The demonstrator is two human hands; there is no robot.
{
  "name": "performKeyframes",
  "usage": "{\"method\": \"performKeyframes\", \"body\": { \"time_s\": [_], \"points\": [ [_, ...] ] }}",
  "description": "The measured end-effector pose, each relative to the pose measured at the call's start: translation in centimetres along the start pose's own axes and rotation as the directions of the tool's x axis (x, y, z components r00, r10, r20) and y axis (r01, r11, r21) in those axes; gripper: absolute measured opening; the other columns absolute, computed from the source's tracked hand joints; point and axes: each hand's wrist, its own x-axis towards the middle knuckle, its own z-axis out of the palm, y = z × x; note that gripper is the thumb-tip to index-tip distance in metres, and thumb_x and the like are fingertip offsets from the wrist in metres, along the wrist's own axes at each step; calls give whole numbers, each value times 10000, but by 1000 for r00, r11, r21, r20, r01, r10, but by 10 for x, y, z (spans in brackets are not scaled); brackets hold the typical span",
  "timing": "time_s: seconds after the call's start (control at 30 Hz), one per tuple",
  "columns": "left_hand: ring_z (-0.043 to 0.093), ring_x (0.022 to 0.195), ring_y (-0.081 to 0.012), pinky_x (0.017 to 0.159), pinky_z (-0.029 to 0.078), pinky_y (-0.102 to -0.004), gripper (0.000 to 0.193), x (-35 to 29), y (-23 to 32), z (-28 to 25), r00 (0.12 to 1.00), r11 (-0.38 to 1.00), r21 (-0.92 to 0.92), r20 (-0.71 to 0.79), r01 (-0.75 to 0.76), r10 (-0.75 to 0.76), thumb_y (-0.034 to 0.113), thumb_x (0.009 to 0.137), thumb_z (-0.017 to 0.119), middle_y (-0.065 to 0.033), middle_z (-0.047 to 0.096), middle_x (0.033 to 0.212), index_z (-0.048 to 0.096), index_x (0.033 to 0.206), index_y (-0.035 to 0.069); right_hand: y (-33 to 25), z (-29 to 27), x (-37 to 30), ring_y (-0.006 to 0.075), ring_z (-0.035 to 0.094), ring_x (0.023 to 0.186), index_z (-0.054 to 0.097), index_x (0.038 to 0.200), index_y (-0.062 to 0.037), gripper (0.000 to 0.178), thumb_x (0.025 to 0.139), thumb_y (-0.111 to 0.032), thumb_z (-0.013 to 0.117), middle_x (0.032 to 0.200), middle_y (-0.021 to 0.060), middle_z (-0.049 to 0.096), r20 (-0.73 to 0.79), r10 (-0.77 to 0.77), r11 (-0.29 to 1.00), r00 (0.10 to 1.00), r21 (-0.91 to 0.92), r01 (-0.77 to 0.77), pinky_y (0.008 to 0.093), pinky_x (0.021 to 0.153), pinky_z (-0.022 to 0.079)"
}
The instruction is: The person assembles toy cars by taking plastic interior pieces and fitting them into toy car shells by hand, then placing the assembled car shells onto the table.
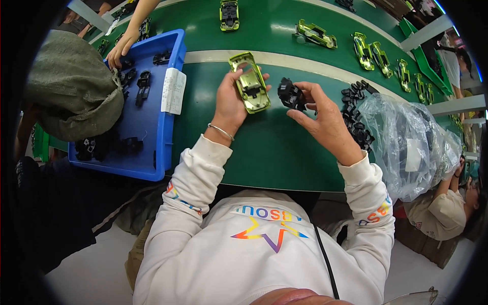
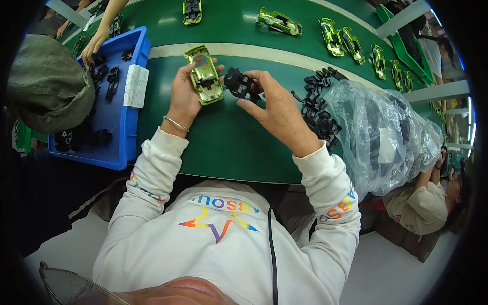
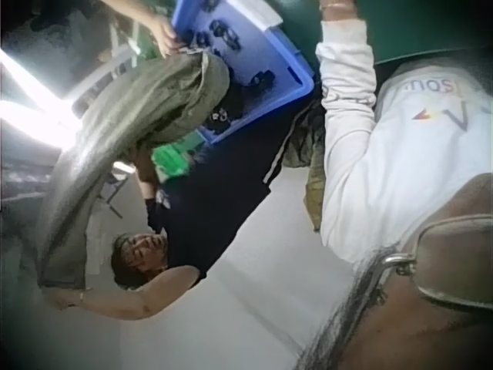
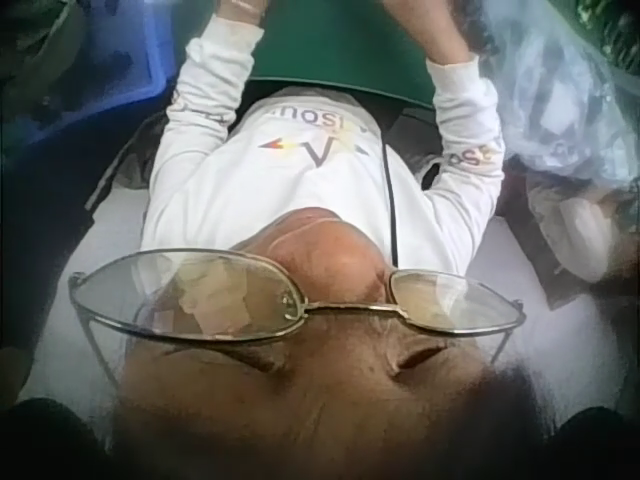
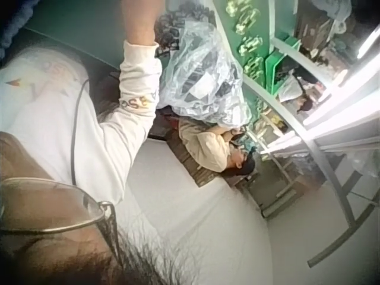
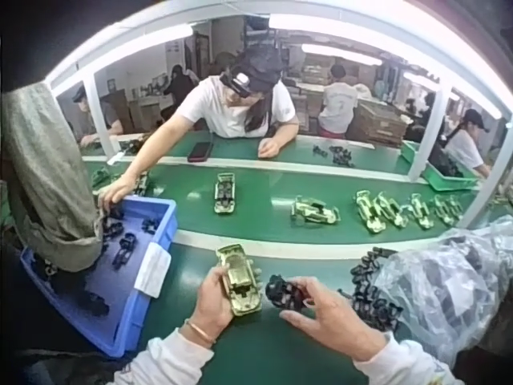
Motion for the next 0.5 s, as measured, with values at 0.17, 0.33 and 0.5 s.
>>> {"method": "performKeyframes", "body": {
  "time_s": [0.17, 0.33, 0.5],
  "points": [
    [617, 1089, -236, 942, 507, -375, 423, -6, -8, 8, 994, 994, -12, 24, -107, 107, 369, 1062, 376, -144, 596, 1229, 466, 1307, 37, -18, 23, 25, 256, 640, 839, 572, 1299, -65, 503, 852, -210, 751, 1043, 117, 623, -120, -2, 1000, 993, 20, 5, 363, 724, 536],
    [609, 1093, -197, 947, 506, -361, 399, -5, -9, 4, 986, 987, 25, 67, -158, 156, 355, 1075, 343, -105, 589, 1196, 431, 1331, 62, -21, 46, 39, 304, 646, 842, 554, 1316, -60, 563, 827, -236, 770, 1067, 127, 613, -138, -94, 972, 986, -227, 61, 395, 697, 536],
    [596, 1142, -229, 996, 495, -388, 447, -4, -7, 3, 987, 987, 44, 36, -157, 155, 387, 1082, 287, -123, 586, 1258, 437, 1346, 59, -29, 45, 35, 314, 651, 860, 522, 1342, -56, 611, 811, -217, 778, 1106, 131, 601, -54, -57, 965, 997, -260, 41, 410, 703, 539]
  ]
}}
